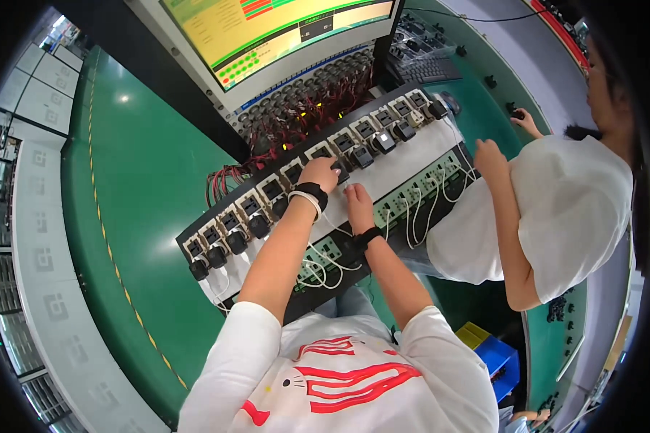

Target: The person plugs power adapters into a testing rack, connects USB cables to them, and then unplugs the adapters and cables, placing the adapters onto a workbench.

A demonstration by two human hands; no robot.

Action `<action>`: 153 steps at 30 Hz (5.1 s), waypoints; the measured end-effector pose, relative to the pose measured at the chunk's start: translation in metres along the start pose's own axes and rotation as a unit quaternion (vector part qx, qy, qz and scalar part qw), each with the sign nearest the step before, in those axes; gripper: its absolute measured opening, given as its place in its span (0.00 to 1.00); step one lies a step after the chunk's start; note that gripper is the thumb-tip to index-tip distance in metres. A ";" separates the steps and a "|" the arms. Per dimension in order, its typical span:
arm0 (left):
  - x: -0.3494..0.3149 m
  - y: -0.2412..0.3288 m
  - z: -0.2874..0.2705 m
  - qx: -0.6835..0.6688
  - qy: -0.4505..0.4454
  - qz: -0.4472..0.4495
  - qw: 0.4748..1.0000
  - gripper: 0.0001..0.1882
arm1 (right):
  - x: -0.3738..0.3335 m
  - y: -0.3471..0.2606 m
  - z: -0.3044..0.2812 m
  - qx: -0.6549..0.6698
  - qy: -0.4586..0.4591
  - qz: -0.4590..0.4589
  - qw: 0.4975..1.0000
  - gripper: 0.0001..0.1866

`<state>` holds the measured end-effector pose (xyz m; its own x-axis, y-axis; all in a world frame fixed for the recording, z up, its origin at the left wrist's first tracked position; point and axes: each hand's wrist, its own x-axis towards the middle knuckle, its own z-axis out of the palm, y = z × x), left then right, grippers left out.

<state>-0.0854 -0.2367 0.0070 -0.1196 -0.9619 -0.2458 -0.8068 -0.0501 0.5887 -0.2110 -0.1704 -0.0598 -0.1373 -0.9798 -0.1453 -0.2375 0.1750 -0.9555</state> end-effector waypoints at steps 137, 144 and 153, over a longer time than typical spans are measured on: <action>0.043 0.071 0.021 0.129 0.000 0.045 0.991 0.25 | -0.103 0.019 -0.161 -0.097 -0.044 -0.016 0.994 0.11; 0.069 0.098 0.027 0.110 -0.009 0.065 0.992 0.24 | -0.132 -0.112 -0.210 -0.128 -0.188 -0.126 0.966 0.10; 0.084 0.097 0.018 0.055 -0.038 -0.048 0.997 0.21 | -0.054 -0.162 -0.187 0.055 -0.147 -0.122 0.980 0.07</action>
<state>-0.1839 -0.3177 0.0299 -0.0793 -0.9310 -0.3562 -0.8743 -0.1067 0.4735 -0.3447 -0.1282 0.1511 0.1976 -0.9795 0.0380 -0.1223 -0.0631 -0.9905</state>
